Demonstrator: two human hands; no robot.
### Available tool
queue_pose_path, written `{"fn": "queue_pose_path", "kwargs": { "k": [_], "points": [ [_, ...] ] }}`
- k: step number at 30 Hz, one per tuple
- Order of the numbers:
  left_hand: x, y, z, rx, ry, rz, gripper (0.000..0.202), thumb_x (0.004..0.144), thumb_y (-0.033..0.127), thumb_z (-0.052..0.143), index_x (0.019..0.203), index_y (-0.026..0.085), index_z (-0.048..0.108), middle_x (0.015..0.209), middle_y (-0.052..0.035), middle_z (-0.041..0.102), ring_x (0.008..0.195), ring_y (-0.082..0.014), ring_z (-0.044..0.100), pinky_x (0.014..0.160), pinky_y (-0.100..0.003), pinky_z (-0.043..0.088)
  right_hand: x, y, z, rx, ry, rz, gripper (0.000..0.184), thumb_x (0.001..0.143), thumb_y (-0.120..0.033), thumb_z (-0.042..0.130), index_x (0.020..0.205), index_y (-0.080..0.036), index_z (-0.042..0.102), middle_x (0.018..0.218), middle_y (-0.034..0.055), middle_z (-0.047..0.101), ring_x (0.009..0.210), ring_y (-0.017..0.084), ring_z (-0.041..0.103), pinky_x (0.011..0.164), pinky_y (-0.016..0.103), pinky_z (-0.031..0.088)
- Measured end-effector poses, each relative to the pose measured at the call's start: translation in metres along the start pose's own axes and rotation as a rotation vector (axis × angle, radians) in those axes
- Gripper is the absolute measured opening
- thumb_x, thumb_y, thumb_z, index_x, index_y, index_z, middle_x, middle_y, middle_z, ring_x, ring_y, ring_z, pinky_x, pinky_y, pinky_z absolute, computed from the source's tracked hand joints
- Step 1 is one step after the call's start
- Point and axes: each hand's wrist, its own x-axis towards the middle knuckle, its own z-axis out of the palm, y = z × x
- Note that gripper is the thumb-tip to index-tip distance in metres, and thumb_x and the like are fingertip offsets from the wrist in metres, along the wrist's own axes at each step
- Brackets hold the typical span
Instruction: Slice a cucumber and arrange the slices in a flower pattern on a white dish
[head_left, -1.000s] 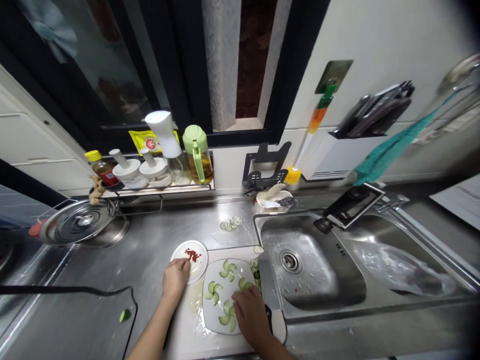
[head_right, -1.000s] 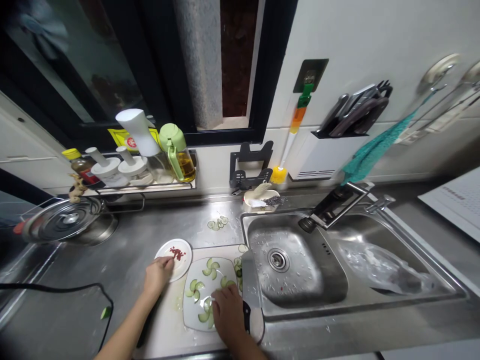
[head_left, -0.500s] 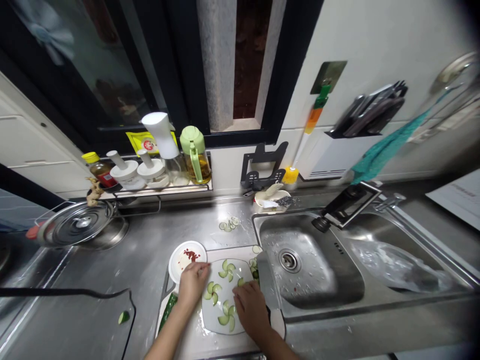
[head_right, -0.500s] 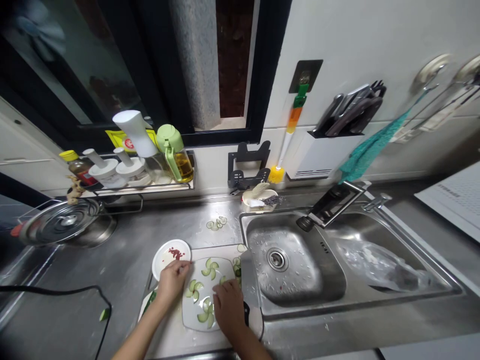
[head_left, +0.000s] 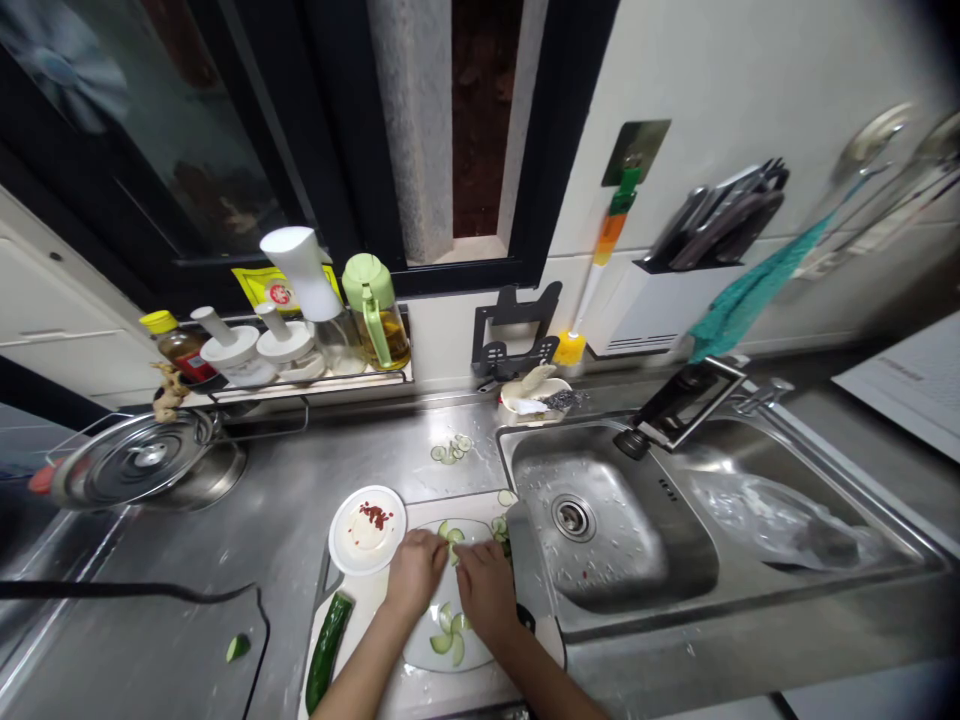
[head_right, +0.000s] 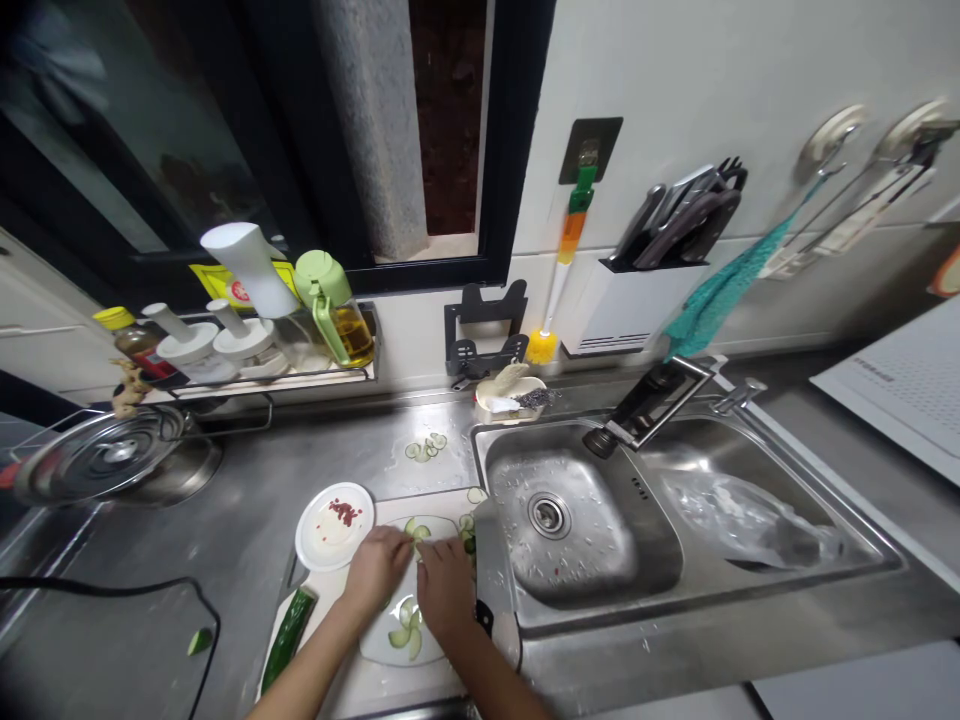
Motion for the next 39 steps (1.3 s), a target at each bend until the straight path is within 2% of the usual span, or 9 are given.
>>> {"fn": "queue_pose_path", "kwargs": {
  "k": [9,18,33,39],
  "points": [
    [0.006,0.002,0.002,0.089,-0.031,-0.011,0.023,0.086,0.020,0.048,0.083,0.019,0.071,0.084,-0.0079,0.068,0.088,-0.0201,0.059,0.080,-0.030,0.043,0.006,-0.004,0.002,-0.040,-0.032,-0.006,0.035,0.084,-0.010,0.047,0.111,-0.021,0.065,0.095,0.0052,0.067,0.094,0.024,0.050,0.081,0.035,0.035],
    [0.007,0.000,0.005,0.049,-0.009,-0.009,0.022,0.086,0.019,0.050,0.085,0.019,0.072,0.083,-0.0070,0.068,0.088,-0.0198,0.060,0.080,-0.030,0.043,0.010,-0.002,0.006,-0.062,-0.035,0.020,0.033,0.085,-0.010,0.046,0.107,-0.021,0.067,0.092,0.0059,0.067,0.095,0.025,0.051,0.082,0.036,0.035],
    [0.000,-0.006,0.003,-0.034,0.084,0.009,0.021,0.085,0.020,0.051,0.082,0.019,0.072,0.079,-0.0060,0.069,0.082,-0.0199,0.062,0.076,-0.030,0.046,0.013,-0.001,0.002,-0.020,-0.083,0.083,0.035,0.086,-0.011,0.045,0.110,-0.021,0.068,0.098,0.0061,0.067,0.098,0.026,0.051,0.084,0.035,0.036],
    [-0.006,-0.017,-0.005,-0.040,0.147,-0.009,0.023,0.085,0.022,0.051,0.088,0.019,0.073,0.088,-0.0073,0.072,0.087,-0.0200,0.063,0.082,-0.030,0.047,0.012,0.002,0.000,0.011,-0.049,0.063,0.034,0.085,-0.010,0.047,0.109,-0.019,0.069,0.096,0.0064,0.068,0.097,0.026,0.050,0.088,0.035,0.035]
  ]
}}
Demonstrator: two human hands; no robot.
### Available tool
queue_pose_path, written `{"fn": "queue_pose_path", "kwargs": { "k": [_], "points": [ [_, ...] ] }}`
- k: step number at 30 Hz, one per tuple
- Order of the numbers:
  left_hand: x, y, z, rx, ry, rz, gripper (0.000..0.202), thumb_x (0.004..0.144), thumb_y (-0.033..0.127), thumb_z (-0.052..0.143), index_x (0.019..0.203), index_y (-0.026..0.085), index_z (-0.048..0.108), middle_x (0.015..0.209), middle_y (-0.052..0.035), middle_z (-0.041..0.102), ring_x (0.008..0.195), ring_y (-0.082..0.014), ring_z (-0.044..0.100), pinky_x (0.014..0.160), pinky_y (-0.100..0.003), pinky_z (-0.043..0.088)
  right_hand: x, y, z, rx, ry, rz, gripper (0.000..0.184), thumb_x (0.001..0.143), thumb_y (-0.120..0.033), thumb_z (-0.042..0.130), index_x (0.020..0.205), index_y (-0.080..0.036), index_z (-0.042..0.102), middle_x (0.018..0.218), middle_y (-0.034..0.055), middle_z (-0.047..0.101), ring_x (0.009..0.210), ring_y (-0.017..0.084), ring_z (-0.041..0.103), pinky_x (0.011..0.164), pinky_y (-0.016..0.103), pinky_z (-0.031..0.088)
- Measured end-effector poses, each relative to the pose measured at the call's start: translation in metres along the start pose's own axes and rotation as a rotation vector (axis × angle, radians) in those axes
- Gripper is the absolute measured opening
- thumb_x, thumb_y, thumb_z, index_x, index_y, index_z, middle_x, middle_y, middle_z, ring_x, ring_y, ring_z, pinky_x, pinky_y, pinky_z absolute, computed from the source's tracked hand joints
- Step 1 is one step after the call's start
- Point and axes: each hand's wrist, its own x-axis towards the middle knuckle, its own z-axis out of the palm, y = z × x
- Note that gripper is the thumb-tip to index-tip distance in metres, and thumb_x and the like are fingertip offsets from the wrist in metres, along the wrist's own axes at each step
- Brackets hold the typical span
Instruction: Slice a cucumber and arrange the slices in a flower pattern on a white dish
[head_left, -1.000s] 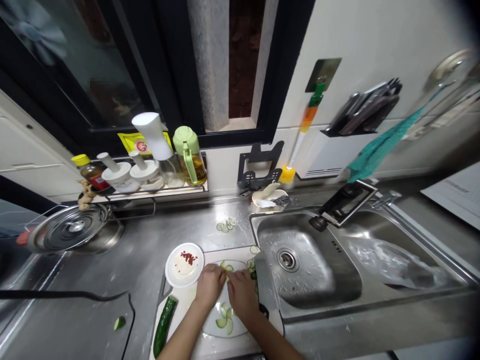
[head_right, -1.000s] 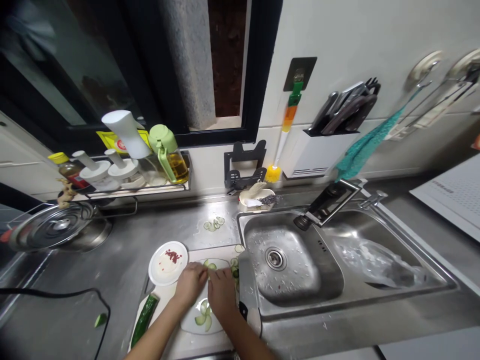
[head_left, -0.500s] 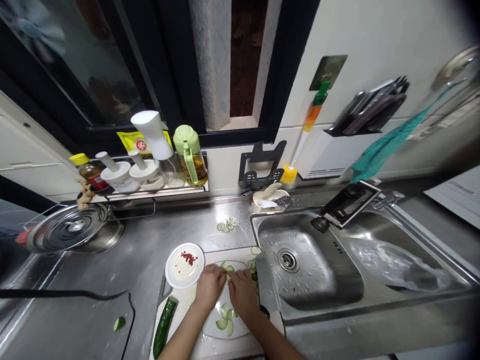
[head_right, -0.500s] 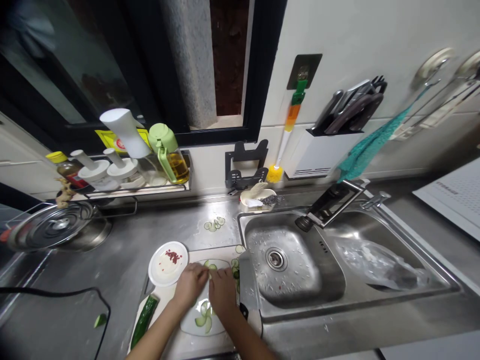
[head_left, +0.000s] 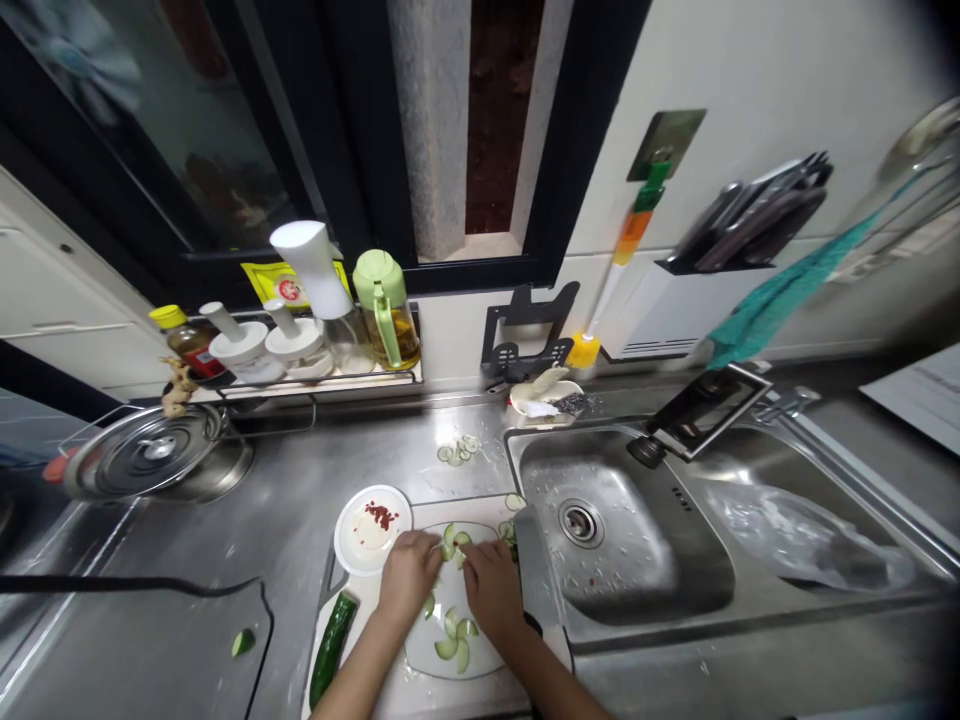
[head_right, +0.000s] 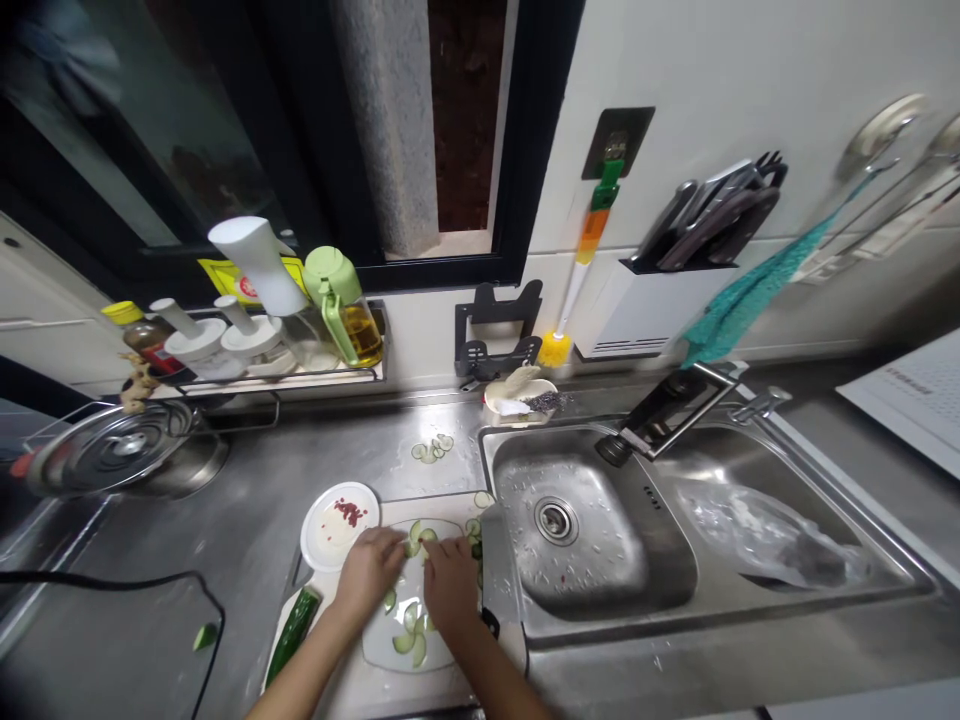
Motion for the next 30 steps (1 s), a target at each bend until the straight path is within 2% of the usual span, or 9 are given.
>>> {"fn": "queue_pose_path", "kwargs": {
  "k": [4,8,11,20,30],
  "points": [
    [-0.001,-0.024,-0.020,0.037,0.068,-0.165,0.025,0.084,0.025,0.050,0.090,0.020,0.073,0.092,-0.0070,0.073,0.092,-0.0199,0.064,0.086,-0.029,0.045,-0.004,0.004,0.001,0.007,0.045,-0.020,0.031,0.085,-0.010,0.047,0.103,-0.019,0.071,0.094,0.0058,0.068,0.094,0.025,0.051,0.089,0.035,0.035],
    [0.004,-0.049,-0.042,0.124,0.092,-0.453,0.023,0.083,0.027,0.050,0.082,0.021,0.072,0.088,-0.0062,0.072,0.083,-0.0183,0.063,0.079,-0.026,0.043,-0.009,0.006,0.004,0.020,0.077,-0.043,0.028,0.084,-0.009,0.048,0.097,-0.020,0.071,0.092,0.0048,0.068,0.091,0.023,0.051,0.089,0.034,0.035],
    [0.013,-0.061,-0.049,0.103,0.079,-0.585,0.022,0.083,0.029,0.050,0.085,0.023,0.071,0.091,-0.0048,0.071,0.079,-0.0157,0.063,0.074,-0.023,0.042,-0.014,0.004,0.007,0.026,0.082,-0.056,0.027,0.084,-0.011,0.048,0.096,-0.020,0.070,0.090,0.0051,0.068,0.091,0.023,0.051,0.088,0.034,0.036],
    [0.030,-0.066,-0.043,0.131,0.045,-0.621,0.023,0.081,0.031,0.049,0.075,0.022,0.070,0.086,-0.0070,0.069,0.075,-0.0180,0.062,0.065,-0.024,0.039,-0.022,0.003,0.005,0.022,0.070,-0.059,0.026,0.084,-0.011,0.049,0.094,-0.021,0.071,0.089,0.0056,0.068,0.091,0.023,0.052,0.084,0.035,0.038],
    [0.023,-0.065,-0.051,0.073,0.044,-0.646,0.032,0.083,0.039,0.046,0.073,0.023,0.071,0.073,-0.0043,0.071,0.066,-0.0165,0.061,0.062,-0.023,0.037,-0.026,0.004,0.004,0.020,0.084,-0.050,0.024,0.082,-0.010,0.053,0.093,-0.022,0.070,0.089,0.0039,0.067,0.091,0.023,0.052,0.084,0.035,0.039]
  ]
}}
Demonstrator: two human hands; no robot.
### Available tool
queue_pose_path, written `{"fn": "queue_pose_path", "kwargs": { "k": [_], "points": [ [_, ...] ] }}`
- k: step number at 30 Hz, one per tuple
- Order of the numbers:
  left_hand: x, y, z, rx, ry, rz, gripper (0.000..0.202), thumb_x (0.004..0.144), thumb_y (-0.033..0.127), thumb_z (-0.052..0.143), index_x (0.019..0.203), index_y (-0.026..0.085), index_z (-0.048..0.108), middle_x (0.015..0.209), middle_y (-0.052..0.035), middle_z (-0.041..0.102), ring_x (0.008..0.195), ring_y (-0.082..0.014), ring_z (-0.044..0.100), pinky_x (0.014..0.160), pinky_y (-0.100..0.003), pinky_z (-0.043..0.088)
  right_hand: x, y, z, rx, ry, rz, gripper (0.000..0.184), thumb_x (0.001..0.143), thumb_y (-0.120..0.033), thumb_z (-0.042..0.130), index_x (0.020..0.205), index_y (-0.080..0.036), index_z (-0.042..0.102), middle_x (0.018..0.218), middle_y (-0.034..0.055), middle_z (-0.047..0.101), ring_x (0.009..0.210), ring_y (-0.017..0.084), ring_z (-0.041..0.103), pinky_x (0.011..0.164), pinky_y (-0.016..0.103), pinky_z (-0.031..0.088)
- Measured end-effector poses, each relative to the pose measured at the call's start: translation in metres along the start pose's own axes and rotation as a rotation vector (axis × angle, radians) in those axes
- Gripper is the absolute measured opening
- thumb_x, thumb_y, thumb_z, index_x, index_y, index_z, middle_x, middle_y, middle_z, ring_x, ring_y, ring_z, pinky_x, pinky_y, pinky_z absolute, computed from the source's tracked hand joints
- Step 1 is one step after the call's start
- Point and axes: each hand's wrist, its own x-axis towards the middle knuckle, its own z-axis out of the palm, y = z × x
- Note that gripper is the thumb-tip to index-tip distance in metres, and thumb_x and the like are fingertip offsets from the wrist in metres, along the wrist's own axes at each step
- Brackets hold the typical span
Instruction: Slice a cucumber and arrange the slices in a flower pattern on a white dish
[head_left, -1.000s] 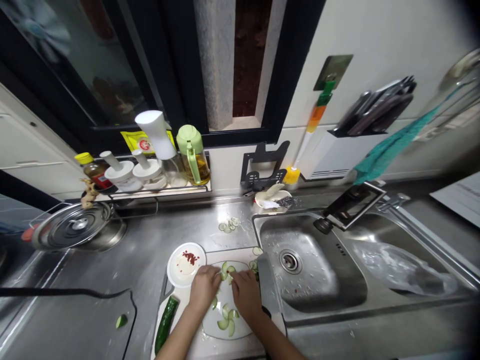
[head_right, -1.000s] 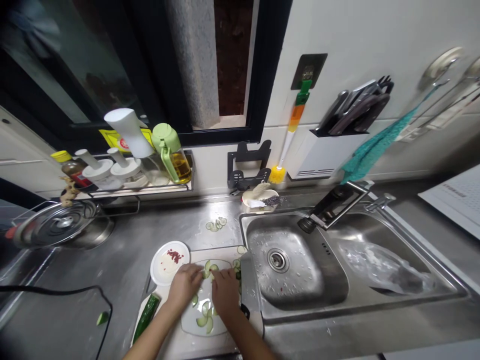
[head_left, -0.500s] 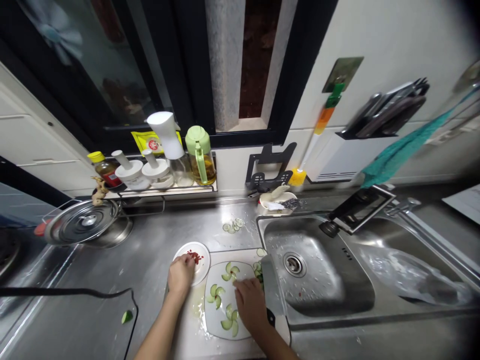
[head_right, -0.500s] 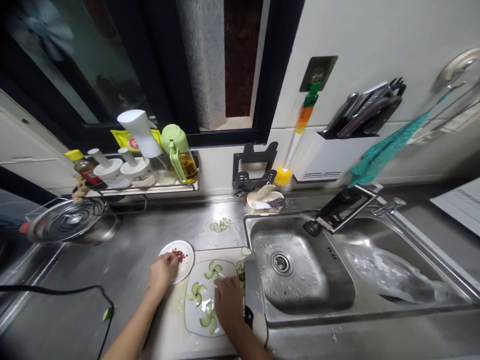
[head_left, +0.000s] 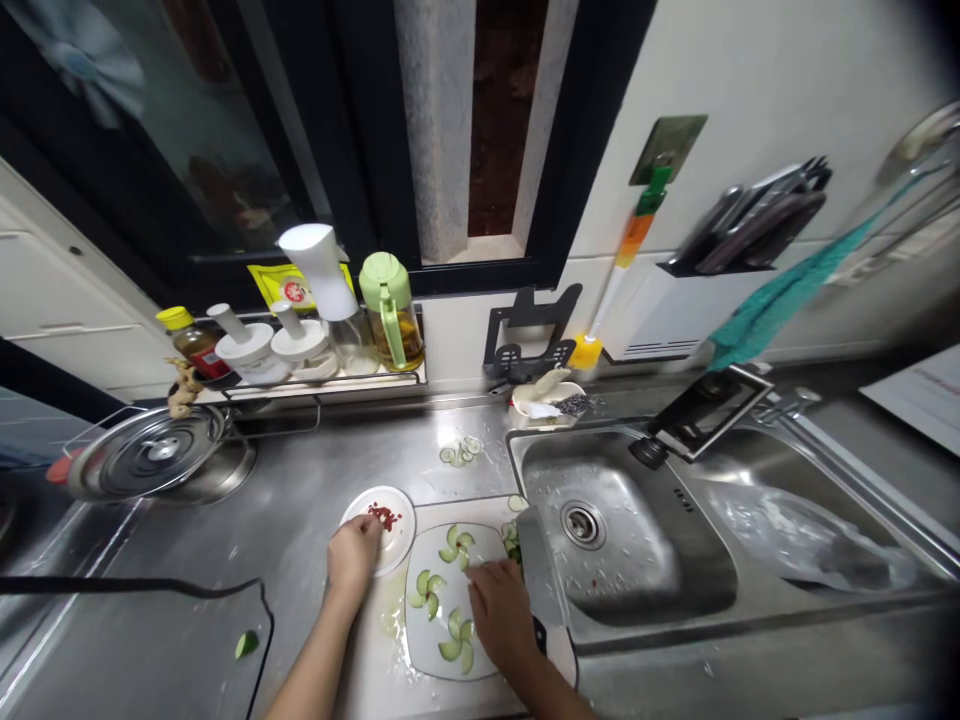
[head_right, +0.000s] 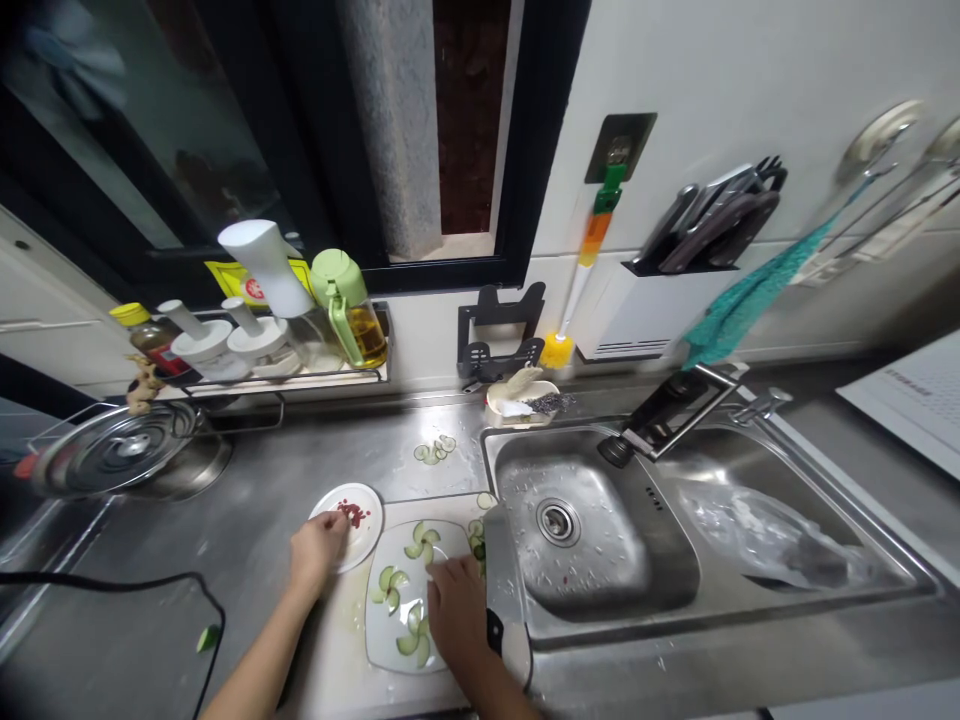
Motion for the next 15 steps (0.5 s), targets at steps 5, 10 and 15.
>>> {"fn": "queue_pose_path", "kwargs": {
  "k": [5,10,15],
  "points": [
    [-0.010,-0.007,-0.007,-0.066,0.005,-0.026,0.033,0.080,0.043,0.049,0.083,0.021,0.073,0.072,-0.0024,0.072,0.072,-0.0164,0.065,0.064,-0.021,0.040,-0.002,0.003,-0.003,0.006,0.010,-0.009,0.024,0.083,-0.010,0.052,0.094,-0.020,0.070,0.089,0.0047,0.067,0.090,0.023,0.052,0.084,0.035,0.039],
    [-0.031,-0.004,-0.005,-0.231,-0.016,-0.006,0.033,0.078,0.045,0.054,0.087,0.021,0.074,0.082,-0.0021,0.075,0.077,-0.0191,0.067,0.071,-0.023,0.045,-0.010,0.013,-0.016,-0.008,-0.012,0.054,0.024,0.086,-0.012,0.048,0.091,-0.021,0.070,0.086,0.0050,0.068,0.088,0.023,0.053,0.078,0.033,0.040],
    [-0.069,0.018,0.019,-0.348,-0.110,0.183,0.028,0.079,0.039,0.053,0.082,0.022,0.075,0.089,-0.0029,0.077,0.082,-0.0202,0.068,0.077,-0.027,0.049,-0.025,0.028,-0.029,-0.007,-0.021,0.117,0.028,0.087,-0.013,0.046,0.100,-0.022,0.069,0.085,0.0052,0.068,0.087,0.023,0.054,0.077,0.032,0.040]
  ]
}}
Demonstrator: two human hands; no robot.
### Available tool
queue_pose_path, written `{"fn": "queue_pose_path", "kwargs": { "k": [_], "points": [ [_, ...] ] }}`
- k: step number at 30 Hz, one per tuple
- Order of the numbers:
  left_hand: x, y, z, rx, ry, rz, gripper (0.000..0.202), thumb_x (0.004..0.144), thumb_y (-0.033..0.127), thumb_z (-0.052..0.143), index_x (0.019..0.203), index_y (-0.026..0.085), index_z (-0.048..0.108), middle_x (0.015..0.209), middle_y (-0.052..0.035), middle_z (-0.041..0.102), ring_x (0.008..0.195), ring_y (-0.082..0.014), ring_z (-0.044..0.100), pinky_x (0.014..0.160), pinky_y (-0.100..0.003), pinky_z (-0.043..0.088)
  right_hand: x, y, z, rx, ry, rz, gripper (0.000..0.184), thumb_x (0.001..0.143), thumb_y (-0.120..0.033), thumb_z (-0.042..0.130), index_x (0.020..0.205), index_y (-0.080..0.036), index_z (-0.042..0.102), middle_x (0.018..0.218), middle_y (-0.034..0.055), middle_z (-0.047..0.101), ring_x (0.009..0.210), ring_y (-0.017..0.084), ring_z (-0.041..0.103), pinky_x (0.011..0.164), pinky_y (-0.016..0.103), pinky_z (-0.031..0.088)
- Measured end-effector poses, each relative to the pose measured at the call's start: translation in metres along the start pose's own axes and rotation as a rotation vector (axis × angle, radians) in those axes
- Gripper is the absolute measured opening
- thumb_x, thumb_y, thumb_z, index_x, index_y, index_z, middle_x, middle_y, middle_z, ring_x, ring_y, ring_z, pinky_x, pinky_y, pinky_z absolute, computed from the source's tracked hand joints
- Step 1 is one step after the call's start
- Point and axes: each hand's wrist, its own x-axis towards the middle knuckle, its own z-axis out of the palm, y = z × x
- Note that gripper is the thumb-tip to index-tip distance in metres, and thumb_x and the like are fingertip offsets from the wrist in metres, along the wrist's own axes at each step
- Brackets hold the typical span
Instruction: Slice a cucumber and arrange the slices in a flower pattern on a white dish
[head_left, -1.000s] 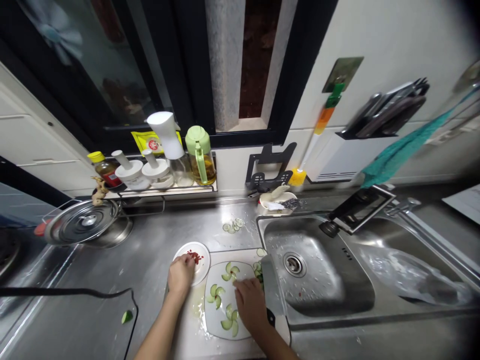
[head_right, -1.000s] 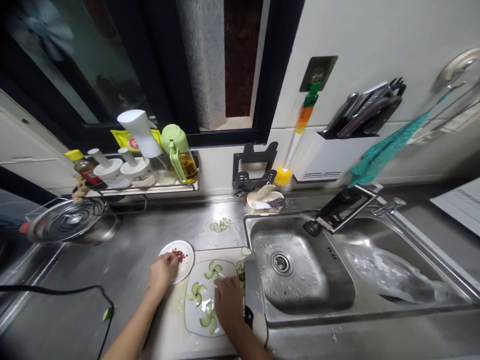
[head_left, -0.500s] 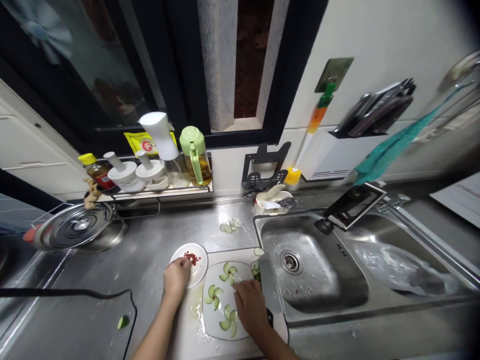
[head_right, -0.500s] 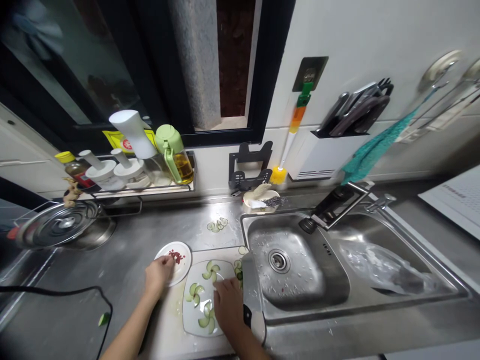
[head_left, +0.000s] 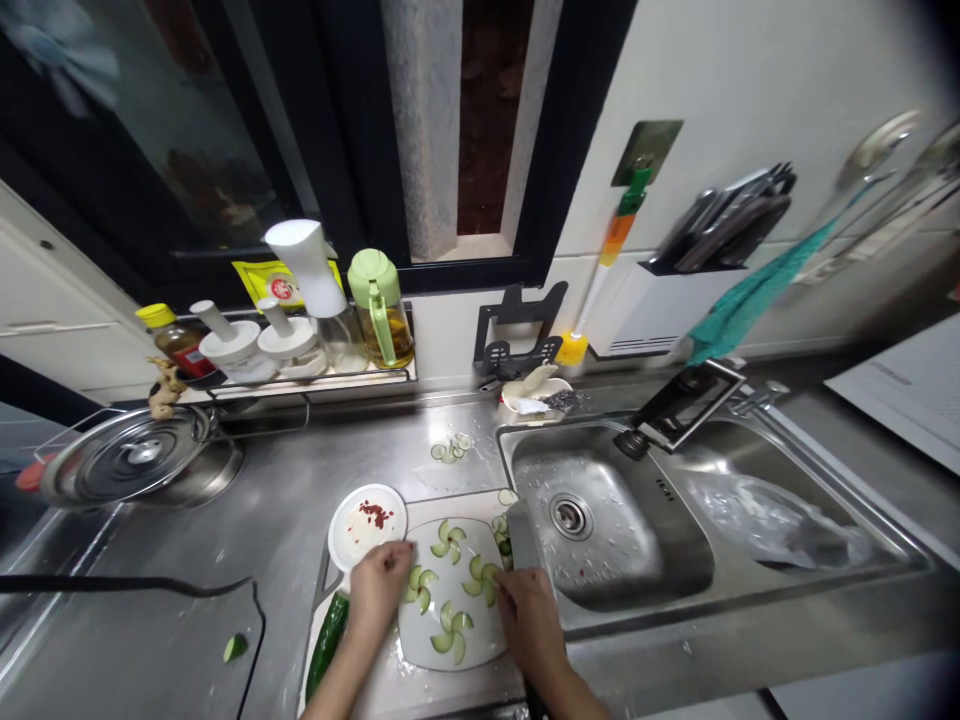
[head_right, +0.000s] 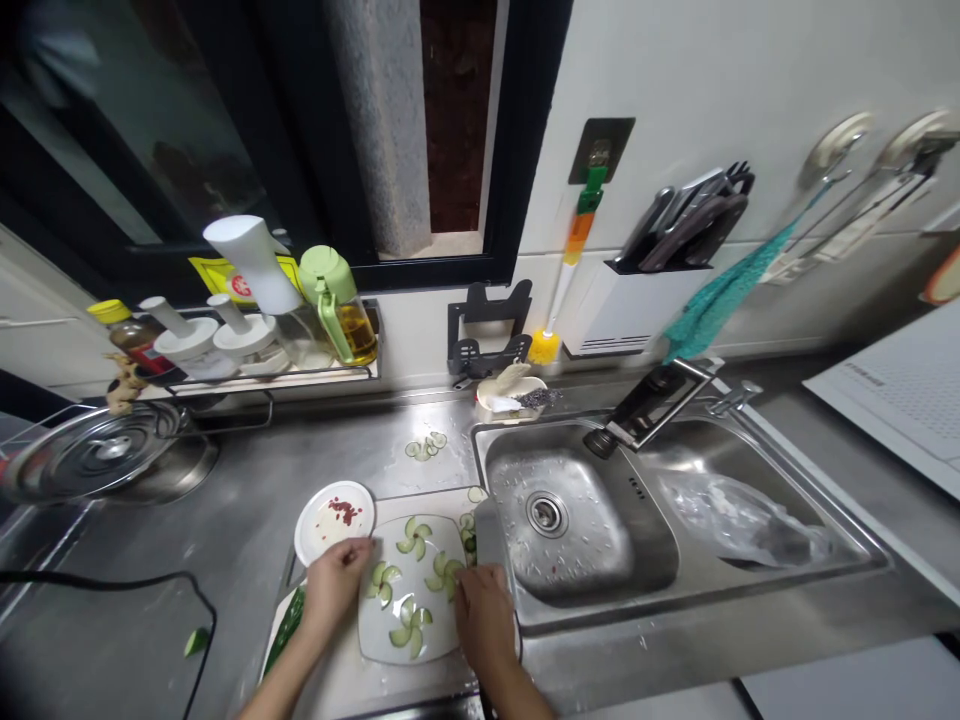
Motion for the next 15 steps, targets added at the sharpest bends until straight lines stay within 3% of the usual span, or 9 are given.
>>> {"fn": "queue_pose_path", "kwargs": {
  "k": [3,7,15],
  "points": [
    [-0.019,0.013,0.029,-0.022,-0.098,0.157,0.023,0.079,0.032,0.054,0.079,0.021,0.074,0.086,-0.0037,0.076,0.079,-0.0184,0.068,0.076,-0.026,0.049,-0.009,0.008,0.001,-0.016,0.011,0.027,0.028,0.087,-0.013,0.045,0.098,-0.022,0.070,0.086,0.0056,0.069,0.088,0.023,0.055,0.078,0.032,0.040],
    [-0.039,0.029,0.060,0.065,-0.132,0.250,0.020,0.080,0.025,0.055,0.070,0.021,0.072,0.079,-0.0031,0.074,0.076,-0.0168,0.066,0.074,-0.026,0.047,-0.019,0.010,0.006,-0.015,0.027,0.026,0.026,0.087,-0.012,0.047,0.096,-0.022,0.070,0.087,0.0056,0.068,0.090,0.022,0.054,0.079,0.031,0.040],
    [-0.050,0.037,0.085,0.246,-0.147,0.307,0.022,0.083,0.023,0.052,0.067,0.020,0.067,0.073,-0.0045,0.069,0.079,-0.0197,0.060,0.075,-0.029,0.040,-0.022,0.003,0.013,-0.019,0.011,0.042,0.026,0.084,-0.008,0.049,0.092,-0.021,0.070,0.087,0.0049,0.068,0.090,0.024,0.052,0.080,0.033,0.039]
  ]
}}
